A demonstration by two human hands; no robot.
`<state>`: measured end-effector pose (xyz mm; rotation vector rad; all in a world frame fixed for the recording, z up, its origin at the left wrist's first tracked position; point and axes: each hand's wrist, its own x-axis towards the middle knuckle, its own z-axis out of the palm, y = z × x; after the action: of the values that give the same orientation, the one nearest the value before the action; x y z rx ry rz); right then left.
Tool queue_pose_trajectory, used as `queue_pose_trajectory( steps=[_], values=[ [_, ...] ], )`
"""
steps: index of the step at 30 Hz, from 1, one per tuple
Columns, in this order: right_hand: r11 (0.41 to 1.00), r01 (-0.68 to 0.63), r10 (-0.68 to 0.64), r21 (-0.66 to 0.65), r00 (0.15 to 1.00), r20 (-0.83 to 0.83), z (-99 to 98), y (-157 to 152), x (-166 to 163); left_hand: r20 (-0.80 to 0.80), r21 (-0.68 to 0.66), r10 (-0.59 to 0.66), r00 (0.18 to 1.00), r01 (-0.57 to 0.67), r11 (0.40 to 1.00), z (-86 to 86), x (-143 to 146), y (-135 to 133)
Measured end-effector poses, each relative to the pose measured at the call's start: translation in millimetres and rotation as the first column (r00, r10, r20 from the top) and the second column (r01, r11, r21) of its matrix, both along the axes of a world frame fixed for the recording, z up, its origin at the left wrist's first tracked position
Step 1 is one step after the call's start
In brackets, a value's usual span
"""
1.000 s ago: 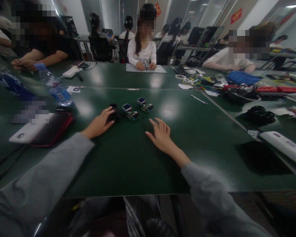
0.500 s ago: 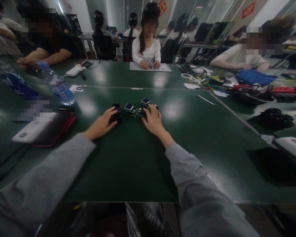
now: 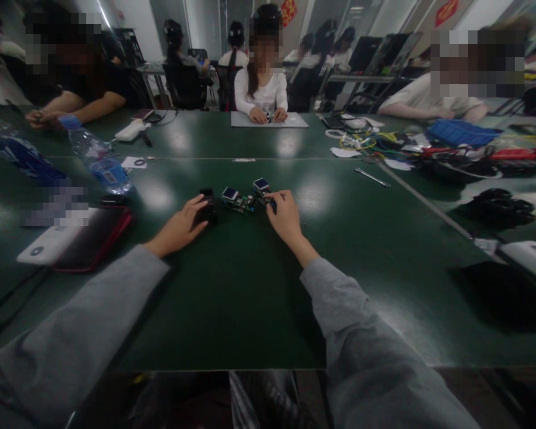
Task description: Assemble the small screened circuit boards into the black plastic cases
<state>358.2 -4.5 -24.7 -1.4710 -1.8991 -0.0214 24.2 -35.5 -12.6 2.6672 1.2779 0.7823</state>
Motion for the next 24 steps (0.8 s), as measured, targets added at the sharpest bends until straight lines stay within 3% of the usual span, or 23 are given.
queue_pose_trajectory(
  steps=[13, 24],
  values=[
    [1.0, 0.023, -0.023, 0.001, 0.991, -0.135, 8.5, -7.4, -8.7, -0.012, 0.007, -0.007, 1.0, 0.007, 1.0, 1.8, 0.2, -1.4],
    [1.0, 0.018, -0.016, 0.005, 0.97, -0.243, -5.7, 5.9, -1.8, -0.012, 0.009, 0.005, 1.0, -0.005, 1.0, -1.0, 0.4, 0.3]
  ],
)
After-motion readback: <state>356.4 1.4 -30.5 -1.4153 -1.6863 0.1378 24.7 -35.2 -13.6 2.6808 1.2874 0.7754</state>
